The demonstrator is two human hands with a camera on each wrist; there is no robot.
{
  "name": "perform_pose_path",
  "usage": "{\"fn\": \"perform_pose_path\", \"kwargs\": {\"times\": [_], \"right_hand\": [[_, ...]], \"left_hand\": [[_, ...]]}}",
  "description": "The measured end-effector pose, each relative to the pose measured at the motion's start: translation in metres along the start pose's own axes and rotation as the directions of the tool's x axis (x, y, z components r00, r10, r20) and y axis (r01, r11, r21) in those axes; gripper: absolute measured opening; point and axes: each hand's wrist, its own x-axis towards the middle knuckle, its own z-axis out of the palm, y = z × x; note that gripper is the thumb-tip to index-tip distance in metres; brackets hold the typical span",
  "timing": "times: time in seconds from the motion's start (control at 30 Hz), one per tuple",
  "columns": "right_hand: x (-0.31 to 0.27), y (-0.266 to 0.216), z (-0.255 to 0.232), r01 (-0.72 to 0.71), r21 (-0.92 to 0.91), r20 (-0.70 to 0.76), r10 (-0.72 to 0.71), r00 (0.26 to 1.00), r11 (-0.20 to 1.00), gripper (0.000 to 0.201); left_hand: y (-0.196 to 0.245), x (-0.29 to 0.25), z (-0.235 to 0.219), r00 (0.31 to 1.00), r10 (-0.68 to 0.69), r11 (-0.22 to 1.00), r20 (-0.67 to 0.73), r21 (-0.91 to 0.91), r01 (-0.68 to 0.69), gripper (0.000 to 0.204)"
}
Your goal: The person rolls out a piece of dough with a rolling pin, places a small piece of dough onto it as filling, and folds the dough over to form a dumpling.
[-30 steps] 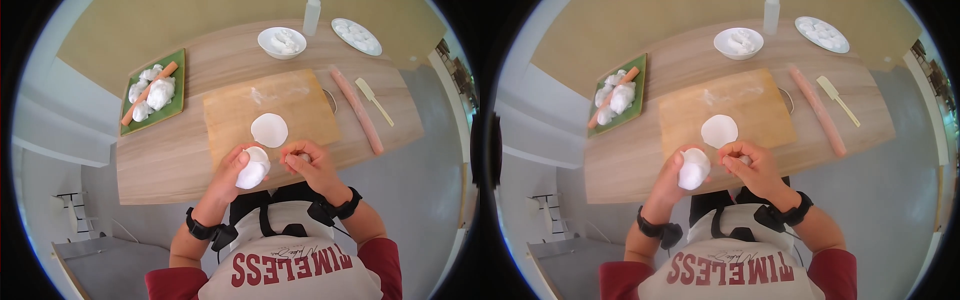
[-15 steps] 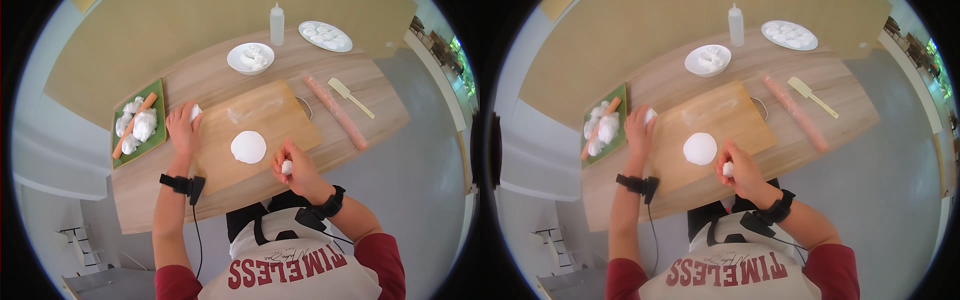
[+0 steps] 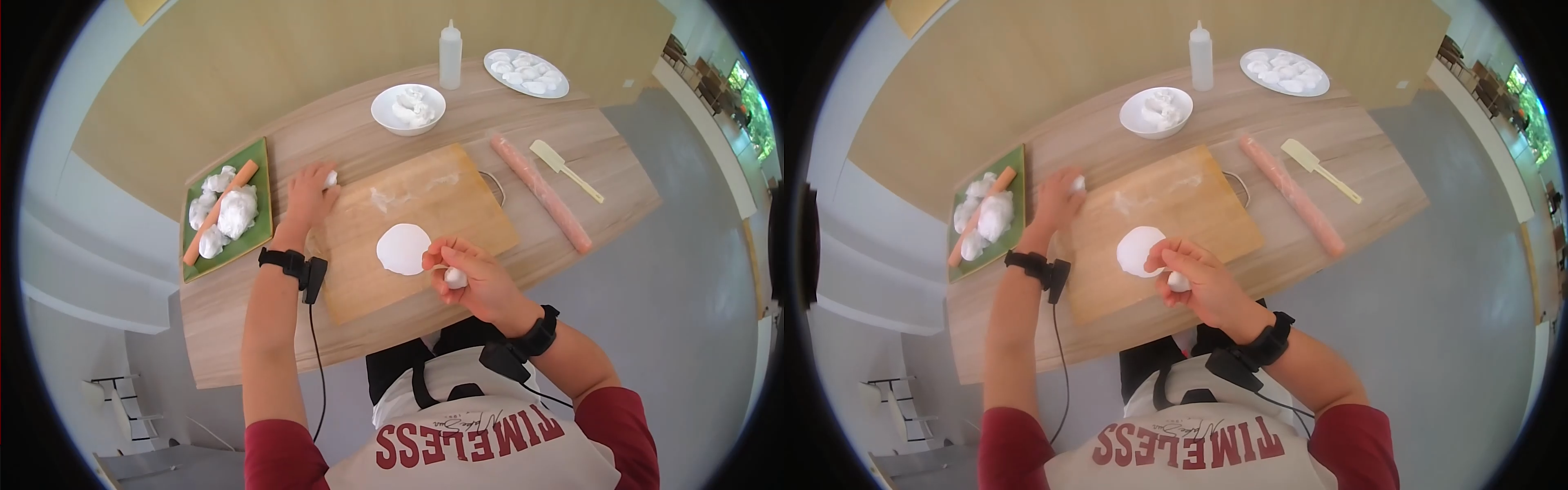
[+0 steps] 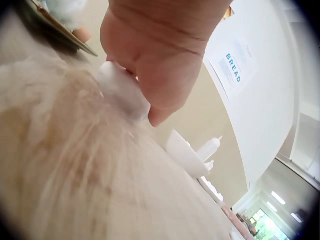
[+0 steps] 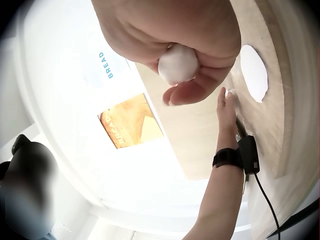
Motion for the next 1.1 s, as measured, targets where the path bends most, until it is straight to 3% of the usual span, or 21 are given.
{"fn": "perform_pose_path", "kwargs": {"times": [0.1, 0.2, 0.27, 0.3, 0.37, 0.4, 0.43, 0.47, 0.5, 0.53, 0.57, 0.7, 0.73, 0.77, 0.83, 0.87, 0.9, 1.0, 1.03, 1.07, 1.1], "right_hand": [[-0.001, -0.002, -0.004, -0.044, 0.037, -0.048, 0.046, 0.998, 0.998, 0.020], [0.003, 0.001, -0.019, -0.007, 0.069, 0.117, -0.001, 0.993, 0.998, 0.023], [0.005, 0.002, -0.022, 0.049, 0.125, 0.231, -0.077, 0.970, 0.991, 0.025], [0.004, 0.002, -0.019, 0.044, 0.130, 0.232, -0.073, 0.970, 0.991, 0.025], [0.004, -0.001, -0.005, 0.118, 0.008, 0.017, -0.118, 0.993, 0.993, 0.027], [0.007, 0.002, -0.002, 0.110, 0.011, 0.024, -0.110, 0.994, 0.994, 0.027], [0.010, 0.006, 0.001, 0.286, -0.168, 0.046, -0.282, 0.958, 0.944, 0.030], [0.012, 0.010, 0.005, 0.445, -0.331, 0.098, -0.438, 0.894, 0.832, 0.032], [0.015, 0.013, 0.011, 0.437, -0.327, 0.106, -0.427, 0.898, 0.838, 0.032], [0.017, 0.016, 0.018, 0.640, -0.665, 0.348, -0.598, 0.722, 0.384, 0.034], [0.019, 0.019, 0.023, 0.656, -0.724, 0.638, -0.568, 0.521, -0.212, 0.036], [0.000, 0.046, 0.043, 0.755, -0.656, 0.654, -0.515, 0.555, -0.019, 0.054], [0.015, 0.046, 0.041, 0.797, -0.602, 0.688, -0.538, 0.486, -0.049, 0.063], [0.025, 0.031, 0.041, 0.804, -0.593, 0.692, -0.536, 0.484, -0.038, 0.063], [0.040, -0.003, 0.035, 0.596, -0.801, 0.477, -0.541, 0.693, 0.057, 0.065], [0.043, -0.002, 0.031, 0.653, -0.757, 0.512, -0.601, 0.614, 0.023, 0.057], [0.038, 0.009, 0.033, 0.658, -0.753, 0.520, -0.598, 0.610, 0.016, 0.057], [0.005, 0.047, 0.043, 0.726, -0.687, 0.624, -0.537, 0.567, -0.031, 0.056], [-0.005, 0.048, 0.051, 0.773, -0.617, 0.758, -0.380, 0.530, -0.152, 0.061], [-0.011, 0.049, 0.054, 0.813, -0.524, 0.850, -0.209, 0.483, -0.254, 0.067], [-0.010, 0.050, 0.054, 0.813, -0.525, 0.850, -0.214, 0.482, -0.253, 0.067]], "left_hand": [[-0.015, 0.004, 0.014, 0.997, -0.073, 0.982, -0.026, -0.178, 0.067, 0.041], [-0.004, 0.005, -0.002, 0.977, -0.212, 0.970, -0.014, -0.123, 0.209, 0.041], [0.017, 0.003, -0.009, 0.950, -0.210, 0.950, -0.230, -0.276, 0.143, 0.040], [0.040, -0.002, -0.020, 0.938, -0.261, 0.881, -0.226, -0.452, 0.136, 0.041], [0.109, -0.023, -0.053, 0.913, -0.382, 0.671, -0.146, -0.723, 0.165, 0.044], [0.146, -0.038, -0.066, 0.894, -0.442, 0.542, -0.072, -0.815, 0.202, 0.045], [0.174, -0.054, -0.072, 0.881, -0.465, 0.345, 0.089, -0.898, 0.273, 0.049], [0.194, -0.073, -0.057, 0.919, -0.374, -0.027, 0.125, -0.992, 0.124, 0.053], [0.228, -0.079, -0.062, 0.871, -0.391, -0.256, 0.297, -0.944, 0.208, 0.058], [0.250, -0.081, -0.071, 0.807, -0.369, -0.473, 0.462, -0.840, 0.264, 0.063], [0.244, -0.083, -0.069, 0.798, -0.388, -0.469, 0.461, -0.844, 0.259, 0.063], [0.216, -0.085, -0.043, 0.887, -0.291, -0.578, 0.359, -0.805, 0.136, 0.064], [0.225, -0.092, -0.032, 0.948, -0.260, -0.472, 0.184, -0.881, 0.041, 0.064], [0.236, -0.100, -0.026, 0.979, -0.205, -0.363, 0.012, -0.930, -0.065, 0.063], [0.265, -0.104, -0.050, 0.877, -0.268, -0.585, 0.398, -0.791, 0.180, 0.058], [0.267, -0.096, -0.068, 0.846, -0.233, -0.644, 0.479, -0.728, 0.235, 0.059], [0.256, -0.091, -0.067, 0.850, -0.236, -0.644, 0.471, -0.731, 0.226, 0.059], [0.223, -0.080, -0.073, 0.948, -0.251, -0.491, 0.195, -0.870, 0.049, 0.066], [0.224, -0.081, -0.072, 0.944, -0.263, -0.490, 0.198, -0.871, 0.047, 0.066], [0.227, -0.081, -0.069, 0.960, -0.143, -0.595, 0.242, -0.796, 0.112, 0.064], [0.228, -0.080, -0.068, 0.964, -0.013, -0.682, 0.264, -0.708, 0.185, 0.063]]}}
